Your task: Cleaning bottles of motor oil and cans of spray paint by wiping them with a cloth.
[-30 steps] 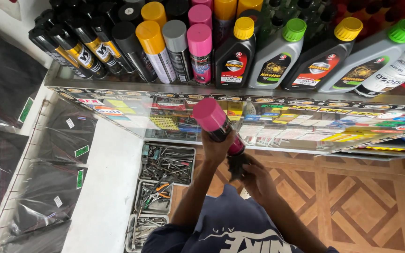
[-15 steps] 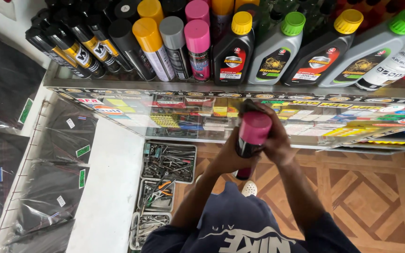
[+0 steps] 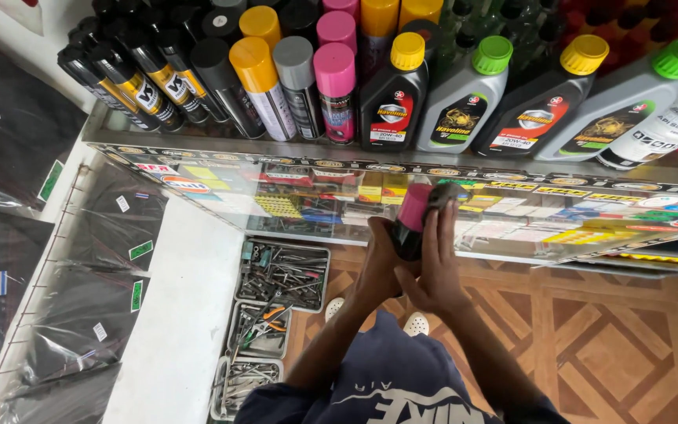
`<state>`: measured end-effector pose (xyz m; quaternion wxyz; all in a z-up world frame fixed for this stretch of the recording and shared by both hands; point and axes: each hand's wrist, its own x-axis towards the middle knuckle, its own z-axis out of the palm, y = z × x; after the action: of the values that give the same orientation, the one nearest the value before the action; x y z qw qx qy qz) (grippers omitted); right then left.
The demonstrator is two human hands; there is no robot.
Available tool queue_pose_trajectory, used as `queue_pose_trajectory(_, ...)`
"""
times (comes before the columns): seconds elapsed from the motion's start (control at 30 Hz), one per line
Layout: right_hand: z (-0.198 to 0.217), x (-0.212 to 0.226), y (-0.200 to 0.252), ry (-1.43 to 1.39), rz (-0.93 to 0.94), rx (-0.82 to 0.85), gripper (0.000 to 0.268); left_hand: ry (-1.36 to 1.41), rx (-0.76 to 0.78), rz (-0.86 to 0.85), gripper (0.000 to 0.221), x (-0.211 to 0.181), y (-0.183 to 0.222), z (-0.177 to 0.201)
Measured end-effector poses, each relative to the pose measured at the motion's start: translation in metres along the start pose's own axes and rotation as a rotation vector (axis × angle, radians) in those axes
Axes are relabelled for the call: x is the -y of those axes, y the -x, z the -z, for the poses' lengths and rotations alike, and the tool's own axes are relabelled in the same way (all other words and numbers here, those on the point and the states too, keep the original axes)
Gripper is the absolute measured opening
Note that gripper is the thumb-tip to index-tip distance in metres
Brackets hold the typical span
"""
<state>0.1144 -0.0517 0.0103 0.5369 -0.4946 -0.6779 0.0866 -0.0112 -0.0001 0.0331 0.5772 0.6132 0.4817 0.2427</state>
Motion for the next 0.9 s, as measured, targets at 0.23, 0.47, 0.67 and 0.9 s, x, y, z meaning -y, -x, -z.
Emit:
queue_pose_trajectory(0.23,0.063,-0.02,-0.057,-0.16,0.205,0.113,0.059,-0.075,0.048,-0.016,0.079,-0.01,0.014,-0.007)
queue_pose_trajectory(0.47,0.048,-0.045,-0.042,-0.452,0.291,-0.125,0.044,0.209,0.021,-0.161,0.079,0.015,0.002,-0.029)
queue_pose_trajectory(0.67,0.046,-0.067,0.002,-0.5,-0.116,-0.238,0.022,0.592,0.008,-0.196,0.082,0.005,-0.006,-0.052)
queue_pose_trajectory(0.9,0.098,-0.075,-0.004,-0.817,-0.655,-0.257,0.019,0.748,-0.113,-0.259,0.077,-0.004,-0.023,-0.055)
